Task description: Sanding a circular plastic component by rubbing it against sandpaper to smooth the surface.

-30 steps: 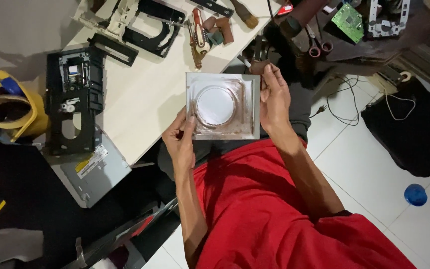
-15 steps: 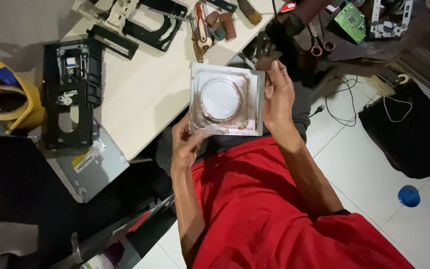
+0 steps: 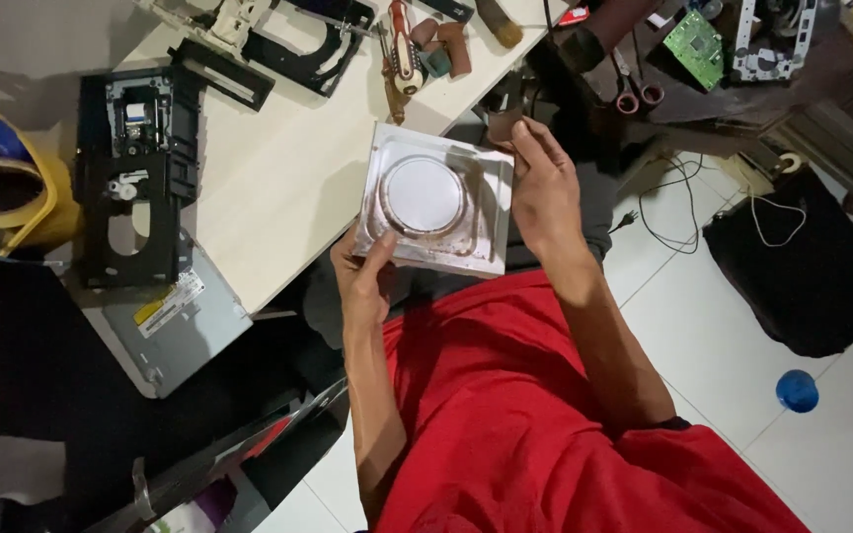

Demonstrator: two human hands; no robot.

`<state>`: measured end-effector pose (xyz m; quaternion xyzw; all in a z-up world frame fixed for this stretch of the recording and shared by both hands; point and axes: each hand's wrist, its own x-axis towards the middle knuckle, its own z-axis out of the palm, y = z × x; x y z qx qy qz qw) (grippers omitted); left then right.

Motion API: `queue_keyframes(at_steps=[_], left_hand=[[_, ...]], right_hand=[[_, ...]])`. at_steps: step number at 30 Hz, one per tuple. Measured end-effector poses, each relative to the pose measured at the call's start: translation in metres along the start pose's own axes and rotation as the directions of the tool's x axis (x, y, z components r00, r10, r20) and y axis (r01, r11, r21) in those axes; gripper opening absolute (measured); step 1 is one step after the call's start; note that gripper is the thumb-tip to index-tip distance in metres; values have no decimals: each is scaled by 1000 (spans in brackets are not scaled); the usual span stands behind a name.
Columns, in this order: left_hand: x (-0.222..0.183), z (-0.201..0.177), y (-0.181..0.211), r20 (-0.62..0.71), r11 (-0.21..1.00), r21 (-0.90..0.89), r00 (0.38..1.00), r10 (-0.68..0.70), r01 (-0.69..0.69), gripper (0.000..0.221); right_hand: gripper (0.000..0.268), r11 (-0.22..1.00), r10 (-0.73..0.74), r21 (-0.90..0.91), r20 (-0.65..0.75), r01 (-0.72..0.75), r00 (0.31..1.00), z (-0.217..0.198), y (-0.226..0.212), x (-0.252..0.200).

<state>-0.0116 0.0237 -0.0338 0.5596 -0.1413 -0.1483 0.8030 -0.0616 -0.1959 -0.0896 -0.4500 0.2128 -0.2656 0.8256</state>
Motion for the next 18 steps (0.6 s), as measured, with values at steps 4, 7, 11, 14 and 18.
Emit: queue_keyframes(at_steps=[4, 7, 11, 14, 18], left_hand=[[-1, -9, -3, -41, 997, 59, 998, -46, 48, 27], [-4, -10, 2, -75, 997, 42, 996, -55, 59, 26], [-3, -14, -10, -136, 998, -56, 990, -47, 40, 34], [-1, -27, -25, -178, 997, -78, 983, -38, 24, 33], [-8, -46, -39, -259, 995, -90, 964, -67, 45, 31]], right_hand=[[20, 980, 139, 134, 51, -145, 989, 3, -29, -8], [22, 974, 206, 79, 104, -214, 973, -9, -30, -1], [12, 969, 197, 144, 27, -199, 980, -25, -16, 9], [13, 956, 193, 221, 11, -191, 981, -23, -12, 10], [16, 959, 167, 232, -4, -162, 986, -5, -22, -1]])
